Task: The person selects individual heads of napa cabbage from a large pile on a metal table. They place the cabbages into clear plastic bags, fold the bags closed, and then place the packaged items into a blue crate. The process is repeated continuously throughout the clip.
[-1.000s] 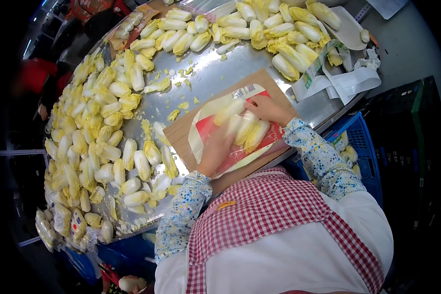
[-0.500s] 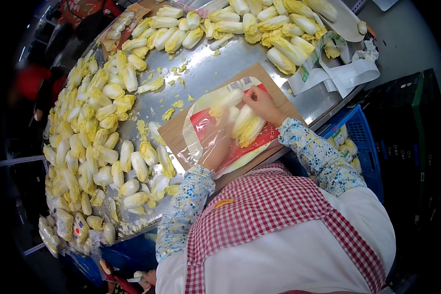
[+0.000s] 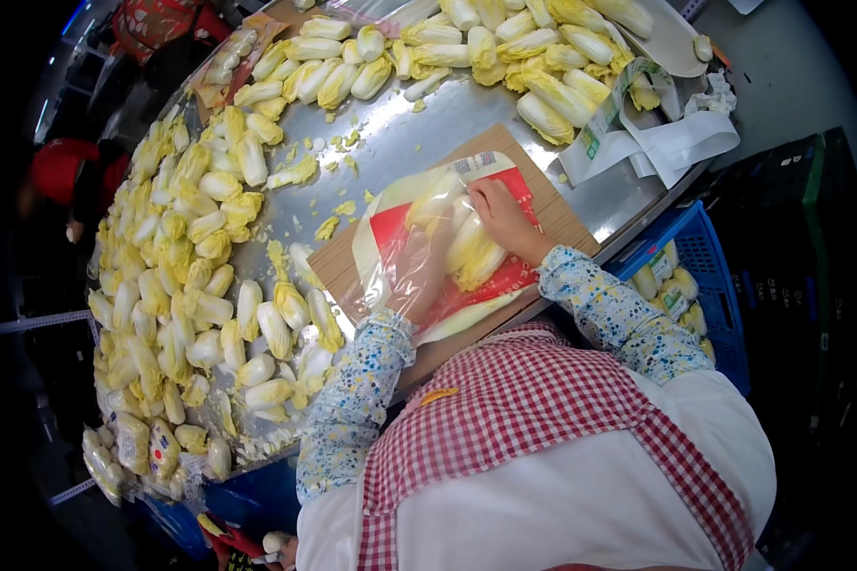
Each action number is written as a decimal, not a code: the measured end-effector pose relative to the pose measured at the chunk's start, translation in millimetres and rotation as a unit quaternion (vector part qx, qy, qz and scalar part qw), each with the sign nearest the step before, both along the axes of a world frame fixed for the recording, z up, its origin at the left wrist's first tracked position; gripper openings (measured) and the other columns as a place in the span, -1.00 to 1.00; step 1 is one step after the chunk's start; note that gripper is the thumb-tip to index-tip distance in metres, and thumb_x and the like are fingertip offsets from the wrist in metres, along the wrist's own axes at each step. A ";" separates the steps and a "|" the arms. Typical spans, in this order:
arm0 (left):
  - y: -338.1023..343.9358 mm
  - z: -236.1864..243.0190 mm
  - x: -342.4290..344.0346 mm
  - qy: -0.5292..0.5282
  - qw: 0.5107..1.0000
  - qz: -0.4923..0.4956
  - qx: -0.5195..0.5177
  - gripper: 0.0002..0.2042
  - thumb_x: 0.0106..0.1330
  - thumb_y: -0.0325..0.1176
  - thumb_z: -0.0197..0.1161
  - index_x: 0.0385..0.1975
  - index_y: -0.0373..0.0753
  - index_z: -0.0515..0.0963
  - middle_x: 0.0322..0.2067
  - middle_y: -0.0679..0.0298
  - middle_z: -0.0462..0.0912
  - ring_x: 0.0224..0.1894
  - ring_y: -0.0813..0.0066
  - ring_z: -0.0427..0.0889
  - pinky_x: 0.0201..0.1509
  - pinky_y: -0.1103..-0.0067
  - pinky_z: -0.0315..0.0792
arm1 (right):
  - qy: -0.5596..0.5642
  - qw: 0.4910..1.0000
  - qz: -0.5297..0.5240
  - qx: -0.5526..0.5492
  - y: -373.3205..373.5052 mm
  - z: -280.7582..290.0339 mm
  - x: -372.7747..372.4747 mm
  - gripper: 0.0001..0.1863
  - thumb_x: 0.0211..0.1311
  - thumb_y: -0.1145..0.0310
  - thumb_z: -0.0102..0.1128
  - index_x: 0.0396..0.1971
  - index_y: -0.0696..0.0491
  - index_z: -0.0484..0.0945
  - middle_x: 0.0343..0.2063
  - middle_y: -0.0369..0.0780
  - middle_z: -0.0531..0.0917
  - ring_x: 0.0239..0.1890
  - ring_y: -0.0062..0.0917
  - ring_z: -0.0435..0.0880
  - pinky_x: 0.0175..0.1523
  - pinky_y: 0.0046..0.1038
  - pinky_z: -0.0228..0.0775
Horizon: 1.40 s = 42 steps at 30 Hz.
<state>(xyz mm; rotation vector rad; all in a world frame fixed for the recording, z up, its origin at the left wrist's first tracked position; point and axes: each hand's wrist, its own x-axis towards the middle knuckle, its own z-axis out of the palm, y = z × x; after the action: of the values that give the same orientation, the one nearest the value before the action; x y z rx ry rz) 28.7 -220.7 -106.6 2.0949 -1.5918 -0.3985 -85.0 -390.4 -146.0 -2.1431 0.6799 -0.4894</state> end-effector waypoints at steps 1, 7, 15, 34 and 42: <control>-0.3 -7.2 1.5 0.030 0.999 0.009 -0.020 -0.45 0.32 -0.50 0.07 0.35 -0.20 0.24 0.14 -0.08 0.46 0.17 0.02 0.46 0.25 0.30 0.33 | -0.020 1.000 0.002 -0.023 -3.0 -2.4 -1.4 -0.75 0.42 0.32 0.01 -0.08 0.18 0.47 -0.17 -0.09 0.58 -0.04 -0.28 0.54 0.10 -0.36 0.37; 0.6 79.6 2.4 0.238 0.954 0.085 0.160 -0.44 0.38 -0.47 0.14 0.38 -0.10 0.22 -0.01 -0.04 0.48 -0.06 0.11 0.57 -0.04 0.35 0.48 | 0.004 0.996 0.021 0.084 2.1 38.6 -5.8 -0.43 0.46 0.25 -0.05 0.36 0.14 0.14 0.33 -0.04 0.27 0.37 -0.18 0.24 0.40 -0.31 0.09; -5.3 -12.3 12.3 0.052 0.982 -0.033 0.180 -0.27 0.27 -0.44 0.16 0.44 -0.21 -0.01 -0.06 -0.11 0.56 -0.14 -0.05 0.63 -0.13 0.28 0.50 | 0.060 0.983 0.147 -0.087 1.6 11.6 -5.9 -0.23 0.44 0.01 -0.07 0.43 0.19 -0.05 0.44 0.00 0.03 0.48 -0.18 0.01 0.49 -0.22 -0.14; 56.1 44.3 85.1 0.174 0.965 0.122 -0.156 -0.76 0.35 -0.42 0.15 -0.06 -0.36 0.57 -0.32 0.12 0.68 -0.28 0.36 0.66 -0.16 0.52 0.52 | 0.096 0.690 -0.041 0.716 123.2 89.0 -61.5 -0.58 0.45 0.06 0.02 -0.03 0.15 0.48 -0.36 -0.23 0.66 -0.40 -0.60 0.62 -0.28 -0.57 0.50; 13.5 20.9 100.7 0.517 0.799 0.159 0.262 -0.70 0.34 -0.25 0.24 -0.06 -0.33 0.58 -0.27 0.10 0.70 -0.38 0.41 0.66 -0.36 0.54 0.49 | -0.010 0.733 -0.074 0.676 122.8 58.6 -72.1 -0.62 0.40 0.09 0.03 -0.04 0.10 0.50 -0.34 -0.24 0.63 -0.42 -0.61 0.57 -0.35 -0.53 0.47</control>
<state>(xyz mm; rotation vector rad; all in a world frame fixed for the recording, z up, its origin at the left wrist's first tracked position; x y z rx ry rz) 129.4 -207.2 -85.7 1.8207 -0.4784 -1.6512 -157.1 -267.7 -87.4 -0.6833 0.8135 0.0020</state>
